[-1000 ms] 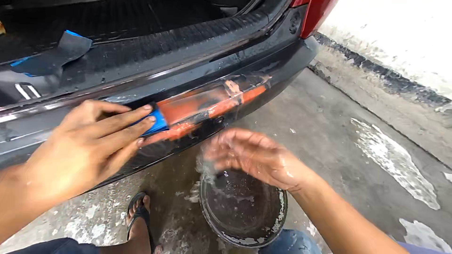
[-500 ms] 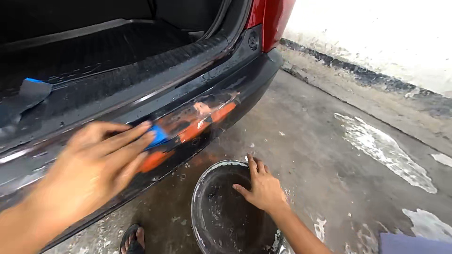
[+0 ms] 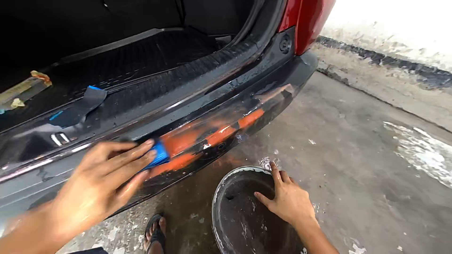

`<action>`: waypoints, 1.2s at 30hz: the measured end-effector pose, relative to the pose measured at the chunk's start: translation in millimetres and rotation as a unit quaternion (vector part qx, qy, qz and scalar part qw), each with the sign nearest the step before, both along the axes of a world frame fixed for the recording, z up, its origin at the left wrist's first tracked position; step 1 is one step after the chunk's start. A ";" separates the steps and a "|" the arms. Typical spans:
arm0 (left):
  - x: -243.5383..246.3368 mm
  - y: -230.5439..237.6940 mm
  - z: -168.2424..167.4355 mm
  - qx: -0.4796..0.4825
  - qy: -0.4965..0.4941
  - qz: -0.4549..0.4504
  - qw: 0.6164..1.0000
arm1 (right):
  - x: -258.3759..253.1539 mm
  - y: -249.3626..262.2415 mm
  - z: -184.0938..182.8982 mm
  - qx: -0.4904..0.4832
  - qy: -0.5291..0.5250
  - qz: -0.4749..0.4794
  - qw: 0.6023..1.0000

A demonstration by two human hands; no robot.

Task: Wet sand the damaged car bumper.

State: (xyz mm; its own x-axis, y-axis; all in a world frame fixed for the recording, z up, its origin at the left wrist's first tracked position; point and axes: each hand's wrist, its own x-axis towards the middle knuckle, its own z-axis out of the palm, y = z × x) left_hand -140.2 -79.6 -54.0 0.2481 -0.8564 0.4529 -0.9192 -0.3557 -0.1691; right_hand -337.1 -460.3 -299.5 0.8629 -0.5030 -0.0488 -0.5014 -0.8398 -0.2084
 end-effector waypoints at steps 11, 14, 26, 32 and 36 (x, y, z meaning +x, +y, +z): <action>-9.7 -10.6 5.0 0.005 0.060 0.006 0.998 | -16.5 -10.8 2.5 0.055 -0.034 0.041 0.997; -15.0 111.6 8.4 -0.001 0.051 0.038 0.998 | -9.6 -10.7 -2.2 0.060 -0.056 0.028 0.996; -18.0 -47.8 3.6 -0.003 0.072 0.019 0.997 | -22.7 -21.9 2.1 0.087 -0.032 0.074 0.993; -23.9 142.0 14.1 0.004 0.053 0.054 0.997 | -13.4 -20.4 1.3 0.092 -0.024 0.059 0.994; -21.3 37.8 1.1 -0.018 0.047 0.050 0.997 | -12.3 -21.2 -1.4 0.060 -0.017 0.065 0.996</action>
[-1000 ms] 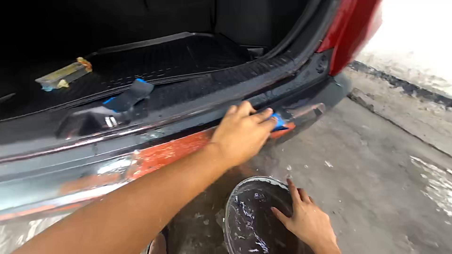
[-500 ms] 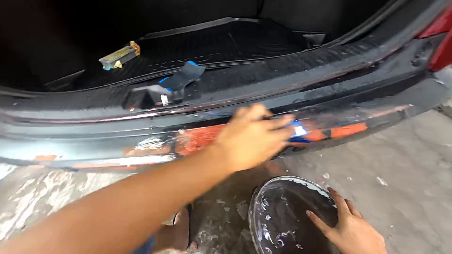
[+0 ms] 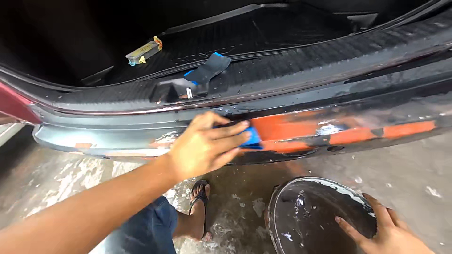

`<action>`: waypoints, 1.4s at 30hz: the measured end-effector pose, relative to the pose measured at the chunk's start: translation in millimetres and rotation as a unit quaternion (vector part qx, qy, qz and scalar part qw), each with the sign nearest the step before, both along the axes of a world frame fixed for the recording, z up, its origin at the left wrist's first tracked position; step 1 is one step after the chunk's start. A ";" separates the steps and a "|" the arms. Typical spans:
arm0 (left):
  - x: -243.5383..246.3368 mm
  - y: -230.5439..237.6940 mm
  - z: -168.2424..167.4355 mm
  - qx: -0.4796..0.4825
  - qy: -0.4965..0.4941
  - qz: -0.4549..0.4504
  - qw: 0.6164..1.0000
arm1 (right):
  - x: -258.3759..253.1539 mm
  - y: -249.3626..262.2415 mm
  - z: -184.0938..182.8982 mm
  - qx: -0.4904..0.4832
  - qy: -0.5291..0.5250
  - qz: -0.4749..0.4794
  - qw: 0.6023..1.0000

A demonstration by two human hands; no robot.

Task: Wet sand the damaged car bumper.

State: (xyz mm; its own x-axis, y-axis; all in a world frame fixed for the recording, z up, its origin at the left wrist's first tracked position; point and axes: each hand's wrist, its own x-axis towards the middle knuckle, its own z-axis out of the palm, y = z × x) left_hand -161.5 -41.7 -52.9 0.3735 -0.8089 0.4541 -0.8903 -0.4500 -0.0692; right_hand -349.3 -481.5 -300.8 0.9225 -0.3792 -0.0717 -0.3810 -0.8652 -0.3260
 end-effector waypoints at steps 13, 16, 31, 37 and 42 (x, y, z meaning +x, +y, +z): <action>-5.2 39.8 4.0 0.025 0.003 -0.002 1.000 | -3.5 -5.0 -4.6 0.049 -0.012 -0.006 0.999; -0.7 58.4 15.5 0.063 0.032 -0.013 0.997 | -11.1 -10.3 -5.9 0.045 -0.023 0.023 0.998; -3.5 117.7 19.2 0.064 0.005 0.011 0.998 | -7.0 -10.4 -3.7 0.075 -0.068 0.023 0.995; 9.7 -53.0 5.7 0.048 -0.036 -0.012 0.998 | -2.4 -5.2 -3.2 0.030 -0.060 0.005 0.998; 13.1 -78.8 13.2 0.062 0.002 -0.050 0.997 | -9.0 -8.2 -6.9 0.019 -0.082 0.017 0.996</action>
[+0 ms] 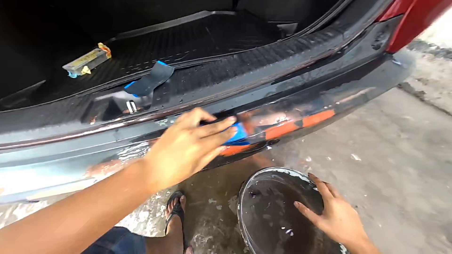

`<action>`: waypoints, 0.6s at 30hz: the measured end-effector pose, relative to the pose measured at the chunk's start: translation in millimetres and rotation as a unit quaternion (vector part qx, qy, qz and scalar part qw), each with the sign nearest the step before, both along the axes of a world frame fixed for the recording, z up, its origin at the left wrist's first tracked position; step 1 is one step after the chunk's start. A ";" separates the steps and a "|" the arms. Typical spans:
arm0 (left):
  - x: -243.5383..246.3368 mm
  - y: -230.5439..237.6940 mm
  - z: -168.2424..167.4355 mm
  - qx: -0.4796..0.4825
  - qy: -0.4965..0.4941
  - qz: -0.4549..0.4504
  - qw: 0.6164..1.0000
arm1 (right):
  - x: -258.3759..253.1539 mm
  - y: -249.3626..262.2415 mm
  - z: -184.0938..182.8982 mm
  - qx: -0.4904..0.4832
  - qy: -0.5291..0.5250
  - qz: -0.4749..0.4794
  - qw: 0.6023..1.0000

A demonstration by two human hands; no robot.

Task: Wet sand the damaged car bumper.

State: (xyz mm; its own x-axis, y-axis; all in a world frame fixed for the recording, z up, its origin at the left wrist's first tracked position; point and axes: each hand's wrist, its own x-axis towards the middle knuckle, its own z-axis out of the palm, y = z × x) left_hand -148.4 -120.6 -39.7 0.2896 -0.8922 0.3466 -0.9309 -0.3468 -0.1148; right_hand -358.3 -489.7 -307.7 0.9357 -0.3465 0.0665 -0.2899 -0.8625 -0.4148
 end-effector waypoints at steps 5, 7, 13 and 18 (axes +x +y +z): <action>-7.7 -6.9 -5.6 -0.010 -0.052 0.036 0.998 | 10.8 9.8 7.8 -0.011 0.036 -0.038 0.999; -0.3 -59.1 -7.0 0.000 -0.061 0.043 0.997 | 8.0 9.5 6.6 -0.023 0.031 -0.025 0.999; -4.4 -23.0 -1.4 0.001 -0.037 0.010 0.999 | 2.0 3.4 3.5 0.013 -0.007 -0.009 1.000; 1.2 -70.9 -6.1 -0.007 -0.066 0.040 0.997 | 8.8 10.7 3.7 -0.030 0.022 -0.019 0.999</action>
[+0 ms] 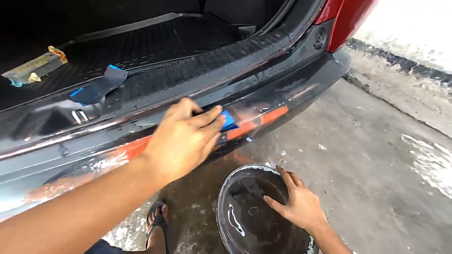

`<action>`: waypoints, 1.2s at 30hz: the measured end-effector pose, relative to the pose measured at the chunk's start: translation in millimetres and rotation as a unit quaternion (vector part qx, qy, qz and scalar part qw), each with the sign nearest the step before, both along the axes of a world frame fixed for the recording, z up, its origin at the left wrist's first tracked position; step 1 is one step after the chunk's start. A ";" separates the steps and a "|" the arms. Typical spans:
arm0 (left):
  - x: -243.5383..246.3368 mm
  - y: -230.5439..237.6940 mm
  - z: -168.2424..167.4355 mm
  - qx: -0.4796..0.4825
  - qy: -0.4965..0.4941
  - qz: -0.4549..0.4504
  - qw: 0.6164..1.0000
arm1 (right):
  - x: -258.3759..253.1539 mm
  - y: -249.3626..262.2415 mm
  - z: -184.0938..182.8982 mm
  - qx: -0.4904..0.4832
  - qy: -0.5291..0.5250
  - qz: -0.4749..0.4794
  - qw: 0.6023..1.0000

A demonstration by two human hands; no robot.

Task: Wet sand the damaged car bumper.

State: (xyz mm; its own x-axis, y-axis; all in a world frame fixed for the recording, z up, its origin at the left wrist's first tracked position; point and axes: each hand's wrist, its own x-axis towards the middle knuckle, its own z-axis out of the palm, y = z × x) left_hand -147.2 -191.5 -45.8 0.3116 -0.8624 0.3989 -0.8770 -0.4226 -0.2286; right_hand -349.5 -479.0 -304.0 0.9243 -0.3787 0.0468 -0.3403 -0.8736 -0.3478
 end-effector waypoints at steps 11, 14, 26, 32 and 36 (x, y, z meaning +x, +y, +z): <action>1.6 -4.1 1.8 0.017 -0.003 -0.006 1.000 | -1.2 -4.3 2.0 0.051 -0.022 0.009 0.998; 9.0 -6.3 12.7 0.051 0.020 -0.043 0.998 | -10.9 -8.7 -2.6 0.058 -0.043 0.021 0.997; 2.4 -15.2 14.0 0.061 0.061 -0.059 0.995 | -12.2 -5.4 -2.7 0.021 -0.032 0.038 0.999; 0.0 64.9 2.1 -0.008 0.049 -0.070 0.996 | -1.9 -4.0 4.2 0.090 -0.034 -0.008 0.995; 15.5 -65.5 3.1 0.020 0.037 -0.064 0.997 | -3.2 -2.0 2.0 0.053 -0.019 0.002 0.998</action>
State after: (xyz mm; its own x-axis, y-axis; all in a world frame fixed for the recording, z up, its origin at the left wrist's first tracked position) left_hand -131.7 -257.0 -42.7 0.2248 -0.9116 0.3441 -0.9383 -0.2978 -0.1760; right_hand -352.7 -481.0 -302.0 0.9242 -0.3796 0.0422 -0.3214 -0.8327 -0.4509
